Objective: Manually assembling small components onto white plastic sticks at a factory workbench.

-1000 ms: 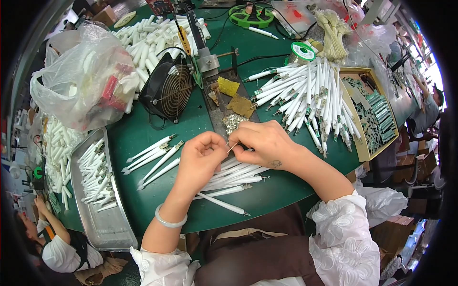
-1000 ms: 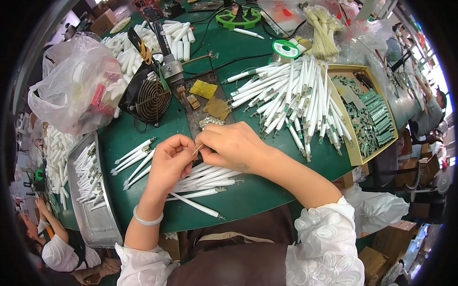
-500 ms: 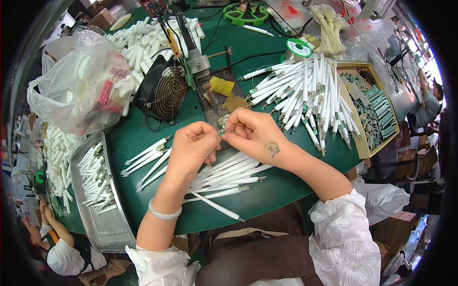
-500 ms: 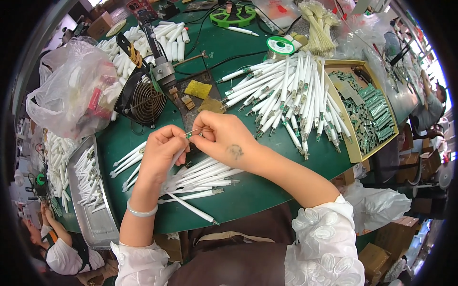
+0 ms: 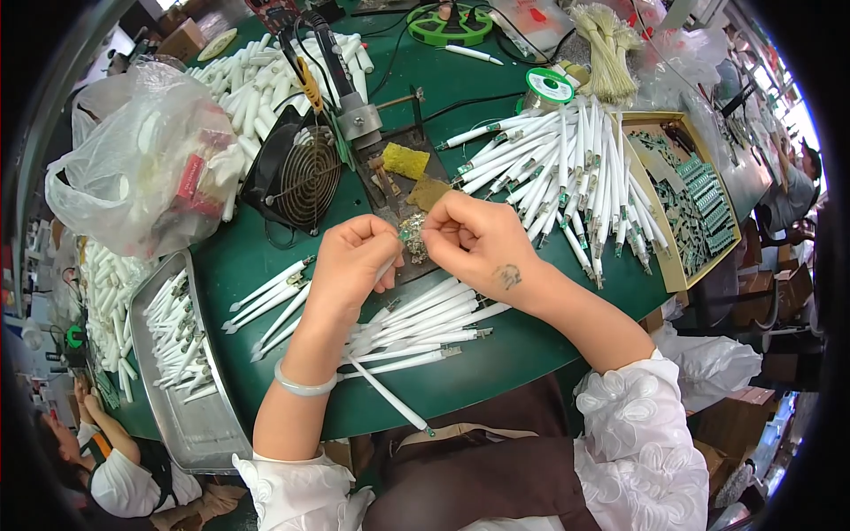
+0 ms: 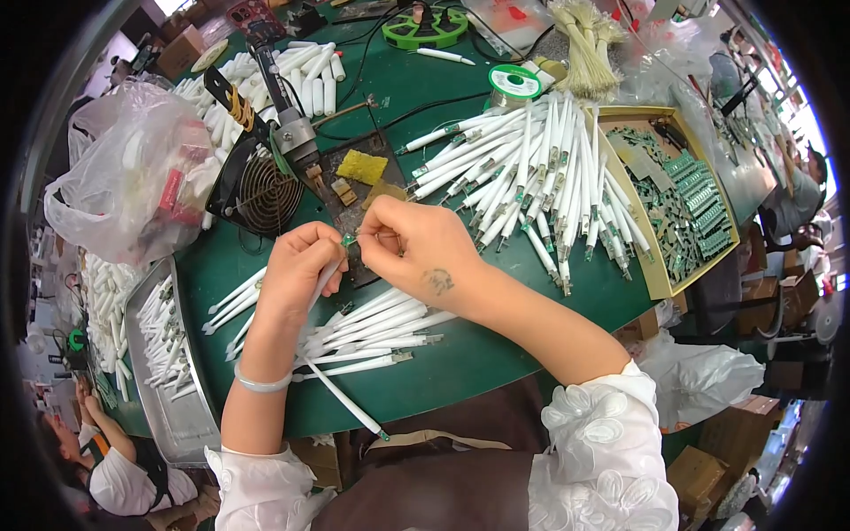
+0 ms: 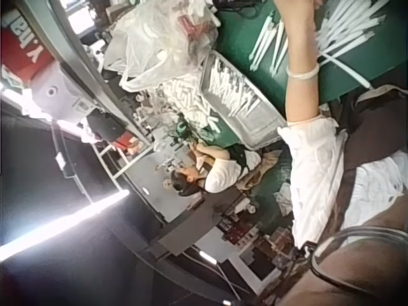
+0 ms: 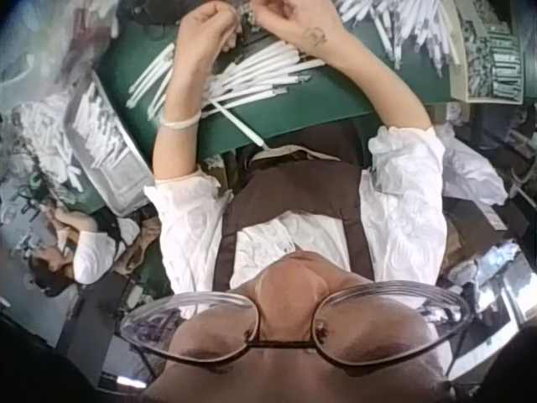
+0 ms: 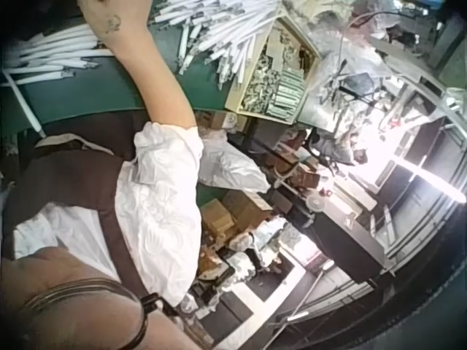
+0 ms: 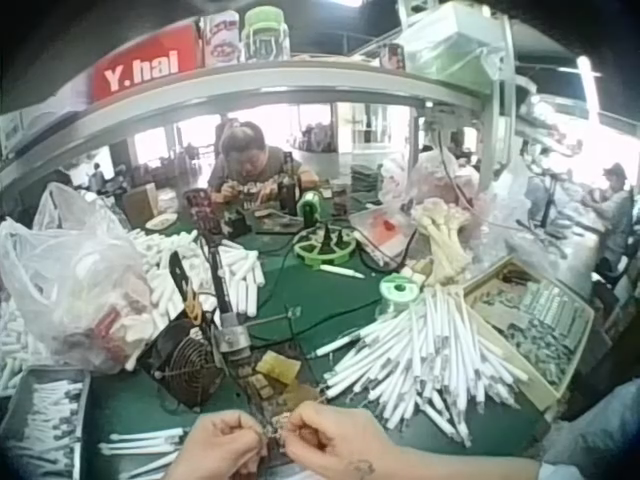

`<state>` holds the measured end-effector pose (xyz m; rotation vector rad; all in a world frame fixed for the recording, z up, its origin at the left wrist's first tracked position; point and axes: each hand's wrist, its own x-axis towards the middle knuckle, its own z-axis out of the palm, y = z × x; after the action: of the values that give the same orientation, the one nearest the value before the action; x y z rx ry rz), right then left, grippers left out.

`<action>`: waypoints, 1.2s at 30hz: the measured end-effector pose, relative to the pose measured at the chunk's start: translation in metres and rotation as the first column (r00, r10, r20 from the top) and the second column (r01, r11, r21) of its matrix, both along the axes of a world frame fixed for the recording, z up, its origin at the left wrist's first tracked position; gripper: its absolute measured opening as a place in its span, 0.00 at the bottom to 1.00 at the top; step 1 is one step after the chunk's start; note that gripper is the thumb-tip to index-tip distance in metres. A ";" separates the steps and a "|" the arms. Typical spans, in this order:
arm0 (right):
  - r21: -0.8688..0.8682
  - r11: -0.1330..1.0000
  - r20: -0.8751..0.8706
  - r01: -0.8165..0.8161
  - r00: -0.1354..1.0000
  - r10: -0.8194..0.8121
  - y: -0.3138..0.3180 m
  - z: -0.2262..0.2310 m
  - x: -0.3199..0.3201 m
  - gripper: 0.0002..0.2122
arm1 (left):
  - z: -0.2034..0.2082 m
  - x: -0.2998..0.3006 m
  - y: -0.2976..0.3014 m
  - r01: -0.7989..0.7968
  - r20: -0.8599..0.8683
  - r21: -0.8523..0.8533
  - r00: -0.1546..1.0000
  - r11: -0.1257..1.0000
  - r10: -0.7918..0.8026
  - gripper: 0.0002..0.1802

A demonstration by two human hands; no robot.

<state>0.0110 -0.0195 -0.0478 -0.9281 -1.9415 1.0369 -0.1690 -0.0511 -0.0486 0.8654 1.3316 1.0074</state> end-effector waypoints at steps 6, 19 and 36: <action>0.102 0.993 -0.007 0.058 0.998 -0.058 0.004 -0.009 -0.003 0.05 | 0.001 0.001 0.005 -0.004 0.013 0.023 1.000 1.000 0.004 0.03; 0.081 0.994 -0.048 0.076 0.996 -0.072 0.005 -0.013 -0.005 0.05 | 0.003 0.005 0.007 -0.043 0.002 0.074 0.999 0.996 0.043 0.03; 0.109 0.991 -0.059 0.078 0.996 -0.072 0.004 -0.012 -0.006 0.04 | 0.002 0.002 0.006 -0.064 -0.005 0.047 0.998 0.997 0.064 0.02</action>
<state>0.0049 -0.0153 -0.0600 -0.8941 -1.8842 0.8934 -0.1665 -0.0455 -0.0467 0.8666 1.3527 1.0906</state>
